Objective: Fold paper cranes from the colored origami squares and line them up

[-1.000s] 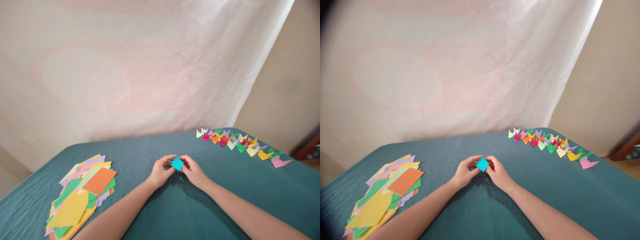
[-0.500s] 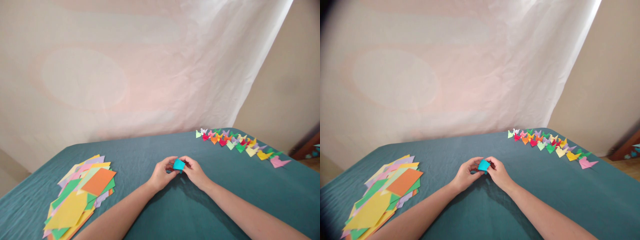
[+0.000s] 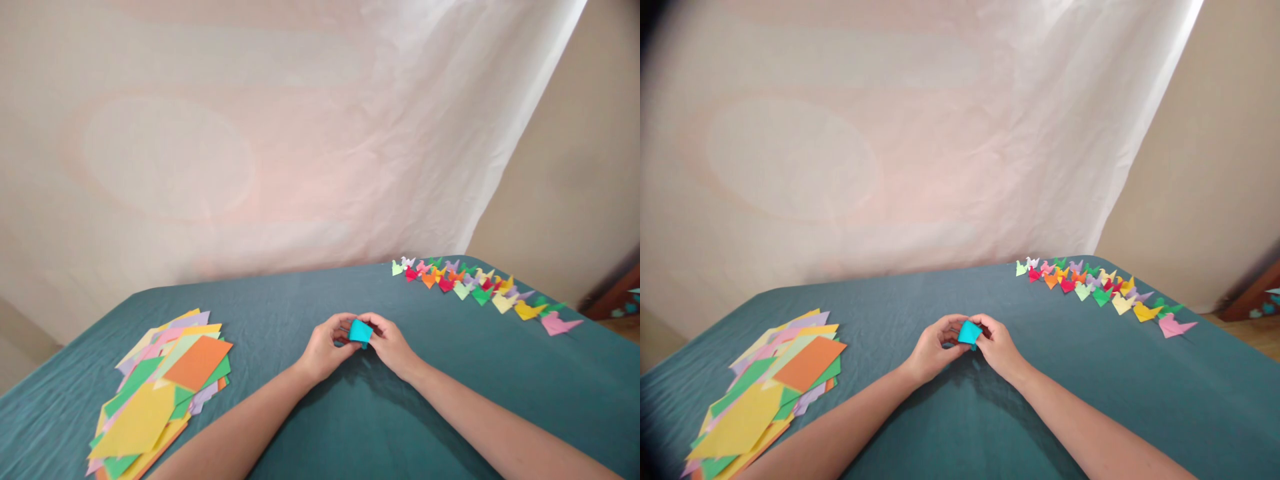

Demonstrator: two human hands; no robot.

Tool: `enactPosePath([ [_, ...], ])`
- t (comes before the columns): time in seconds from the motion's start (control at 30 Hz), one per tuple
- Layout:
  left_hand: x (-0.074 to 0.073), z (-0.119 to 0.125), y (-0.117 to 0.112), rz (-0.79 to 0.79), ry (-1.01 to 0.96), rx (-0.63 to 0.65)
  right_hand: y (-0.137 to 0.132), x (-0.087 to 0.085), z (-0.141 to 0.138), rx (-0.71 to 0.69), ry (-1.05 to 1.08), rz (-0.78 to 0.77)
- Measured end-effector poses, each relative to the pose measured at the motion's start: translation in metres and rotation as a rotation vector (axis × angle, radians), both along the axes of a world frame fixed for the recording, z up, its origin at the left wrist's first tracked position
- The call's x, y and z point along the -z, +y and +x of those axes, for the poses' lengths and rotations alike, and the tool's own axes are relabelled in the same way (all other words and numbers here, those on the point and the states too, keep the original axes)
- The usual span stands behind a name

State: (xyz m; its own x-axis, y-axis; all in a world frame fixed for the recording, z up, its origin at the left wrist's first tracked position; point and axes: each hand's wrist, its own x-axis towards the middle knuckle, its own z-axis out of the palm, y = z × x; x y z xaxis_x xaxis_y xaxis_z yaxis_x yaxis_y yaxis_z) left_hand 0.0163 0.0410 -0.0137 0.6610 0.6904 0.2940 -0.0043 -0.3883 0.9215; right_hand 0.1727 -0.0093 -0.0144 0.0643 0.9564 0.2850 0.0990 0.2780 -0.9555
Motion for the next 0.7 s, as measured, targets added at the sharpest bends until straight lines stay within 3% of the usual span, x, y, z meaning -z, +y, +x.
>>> enactPosePath([
  [0.43,0.001,0.0,0.006,-0.035,0.003,-0.043,0.0,0.004,-0.001,0.028,-0.091,-0.023],
  [0.7,0.006,-0.006,0.016,0.017,0.149,-0.143,-0.003,0.002,0.01,0.075,-0.325,0.039],
])
